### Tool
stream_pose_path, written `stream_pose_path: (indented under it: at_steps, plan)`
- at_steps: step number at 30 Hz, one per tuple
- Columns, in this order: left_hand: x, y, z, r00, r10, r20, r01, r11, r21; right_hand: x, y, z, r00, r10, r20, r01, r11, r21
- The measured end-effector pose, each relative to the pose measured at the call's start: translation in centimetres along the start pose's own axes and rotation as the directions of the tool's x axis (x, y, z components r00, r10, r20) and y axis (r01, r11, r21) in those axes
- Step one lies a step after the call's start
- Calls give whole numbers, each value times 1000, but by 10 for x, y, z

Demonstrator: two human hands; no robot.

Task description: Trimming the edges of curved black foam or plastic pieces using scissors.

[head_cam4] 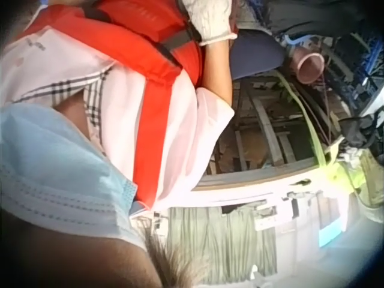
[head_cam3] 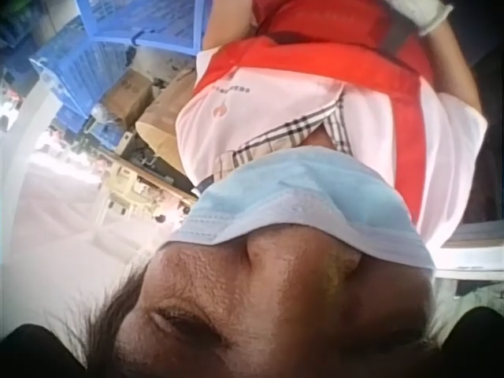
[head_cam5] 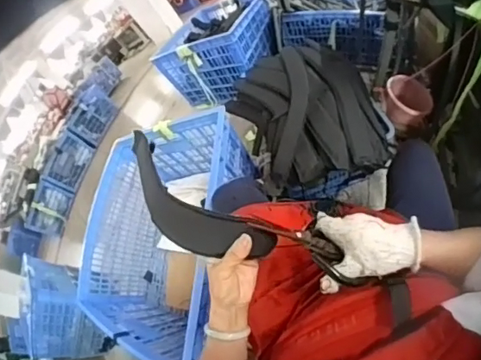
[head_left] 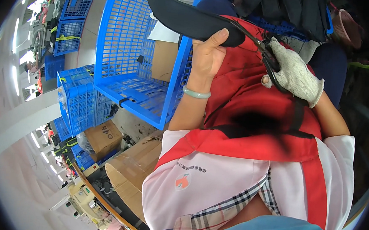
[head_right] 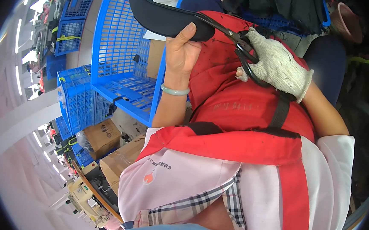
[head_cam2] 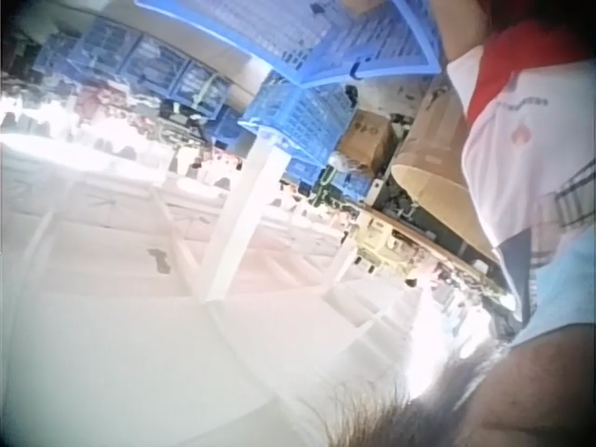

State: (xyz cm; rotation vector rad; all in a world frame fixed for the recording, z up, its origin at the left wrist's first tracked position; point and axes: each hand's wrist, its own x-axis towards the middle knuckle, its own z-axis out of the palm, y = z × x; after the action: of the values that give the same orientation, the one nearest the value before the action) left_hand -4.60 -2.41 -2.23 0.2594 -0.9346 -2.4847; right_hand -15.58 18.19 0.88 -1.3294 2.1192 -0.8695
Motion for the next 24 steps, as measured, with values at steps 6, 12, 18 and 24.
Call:
stream_pose_path:
  at_steps: [6,12,18,24]
  plan:
    - [0,3,0,999,-32,38,32,999,-4,1,4,2,991,16,133,-87,833,546]
    - [-5,2,-4,998,-27,49,23,997,79,2,2,-3,993,-7,122,-32,950,310]
    - [-7,7,-5,993,-101,62,86,974,210,3,1,-14,974,63,216,-134,934,330]
    - [-11,6,-4,985,-95,146,52,960,274,8,-8,-12,989,77,130,-89,992,88]
